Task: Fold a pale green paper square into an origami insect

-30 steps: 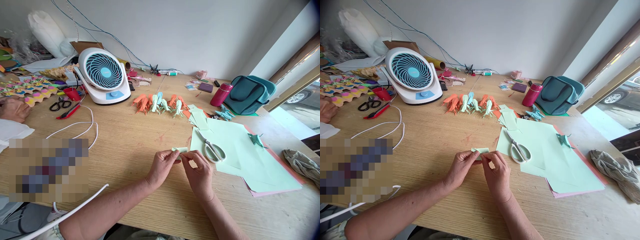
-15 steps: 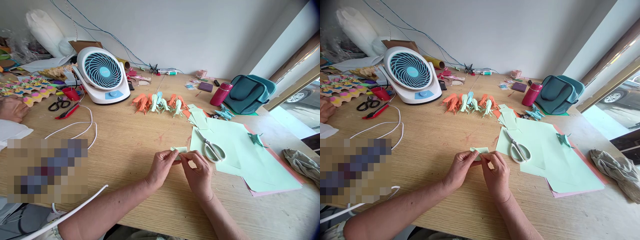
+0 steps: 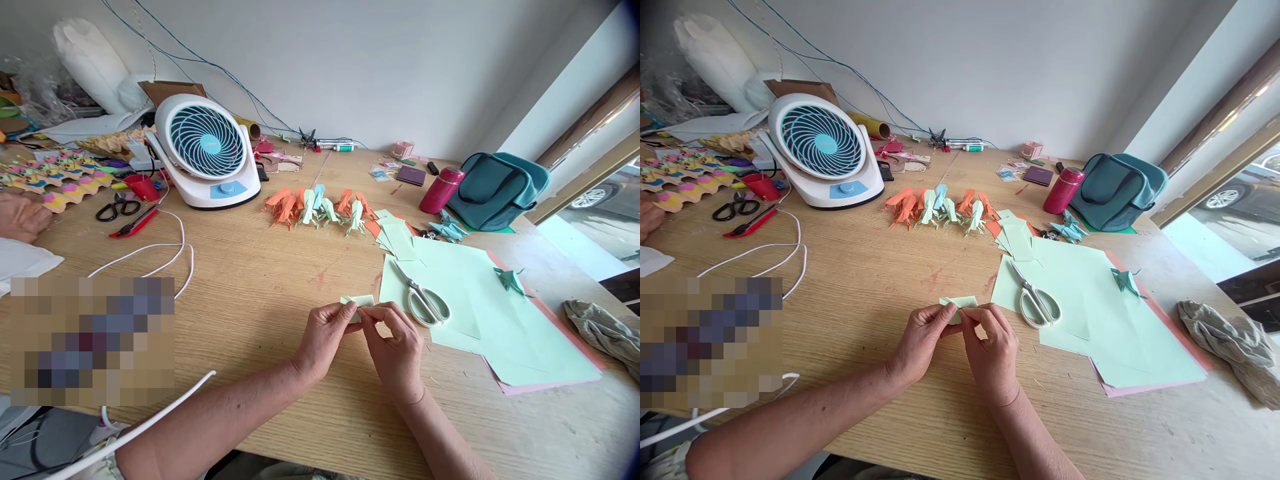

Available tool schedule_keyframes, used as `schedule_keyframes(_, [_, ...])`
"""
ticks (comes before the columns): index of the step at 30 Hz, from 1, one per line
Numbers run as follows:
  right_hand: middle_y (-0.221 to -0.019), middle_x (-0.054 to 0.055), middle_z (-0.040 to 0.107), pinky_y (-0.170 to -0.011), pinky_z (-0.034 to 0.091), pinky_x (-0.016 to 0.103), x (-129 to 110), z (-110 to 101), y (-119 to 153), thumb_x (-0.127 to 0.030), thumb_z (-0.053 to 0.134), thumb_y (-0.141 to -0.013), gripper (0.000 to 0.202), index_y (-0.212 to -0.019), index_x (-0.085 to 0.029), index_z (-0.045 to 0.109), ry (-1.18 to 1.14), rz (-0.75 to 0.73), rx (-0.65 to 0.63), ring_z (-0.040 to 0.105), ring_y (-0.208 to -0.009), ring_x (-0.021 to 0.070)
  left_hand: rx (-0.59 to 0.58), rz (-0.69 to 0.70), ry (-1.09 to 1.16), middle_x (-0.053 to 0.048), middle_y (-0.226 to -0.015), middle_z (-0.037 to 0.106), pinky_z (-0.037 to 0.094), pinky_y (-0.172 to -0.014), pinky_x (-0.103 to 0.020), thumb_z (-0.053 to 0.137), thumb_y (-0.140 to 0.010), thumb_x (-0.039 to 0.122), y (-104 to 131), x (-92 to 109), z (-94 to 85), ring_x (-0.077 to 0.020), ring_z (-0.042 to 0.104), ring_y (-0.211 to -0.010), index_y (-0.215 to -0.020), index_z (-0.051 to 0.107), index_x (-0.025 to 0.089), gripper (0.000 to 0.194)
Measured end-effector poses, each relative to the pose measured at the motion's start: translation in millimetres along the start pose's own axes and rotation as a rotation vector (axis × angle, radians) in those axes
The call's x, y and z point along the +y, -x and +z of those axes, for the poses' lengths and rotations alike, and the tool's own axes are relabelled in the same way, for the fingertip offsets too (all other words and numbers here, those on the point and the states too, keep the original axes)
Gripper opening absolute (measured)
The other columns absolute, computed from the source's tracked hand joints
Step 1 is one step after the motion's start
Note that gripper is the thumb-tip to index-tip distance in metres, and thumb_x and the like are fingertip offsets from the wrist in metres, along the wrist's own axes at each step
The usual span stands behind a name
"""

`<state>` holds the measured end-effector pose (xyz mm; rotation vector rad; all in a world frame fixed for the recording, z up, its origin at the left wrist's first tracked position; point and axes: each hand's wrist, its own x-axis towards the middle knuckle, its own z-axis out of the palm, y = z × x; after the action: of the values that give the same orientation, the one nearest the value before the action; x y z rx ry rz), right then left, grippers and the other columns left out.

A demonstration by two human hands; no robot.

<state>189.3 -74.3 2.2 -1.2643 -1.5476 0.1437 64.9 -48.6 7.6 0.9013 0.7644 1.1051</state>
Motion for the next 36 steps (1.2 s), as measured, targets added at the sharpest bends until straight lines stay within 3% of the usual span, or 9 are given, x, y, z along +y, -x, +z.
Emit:
schedule_keyframes(31, [-0.072,-0.001,0.058,-0.06,0.043,0.027,3.3,-0.7,-0.3,-0.009,0.058,-0.091,0.015,-0.082,-0.021,0.061,0.049,-0.031,-0.022,0.054,-0.064,0.0127,0.009,-0.008,0.023,-0.007,-0.087,0.075,0.06,-0.087,-0.038,0.07,-0.084,0.049,1.4,-1.1,6.1,-0.0243,0.071,-0.091,-0.081,0.077,0.012,0.038])
schedule_keyframes(36, [-0.081,0.002,0.06,-0.068,0.047,0.031,5.4,-3.5,-4.3,-0.015,0.06,-0.091,0.008,-0.091,-0.022,0.064,0.042,-0.03,-0.033,0.056,-0.074,0.0165,0.022,-0.004,-0.05,-0.005,-0.08,0.072,0.062,-0.08,-0.036,0.071,-0.083,0.048,-3.5,0.2,-1.1,-0.0199,0.068,-0.083,-0.082,0.077,0.012,0.036])
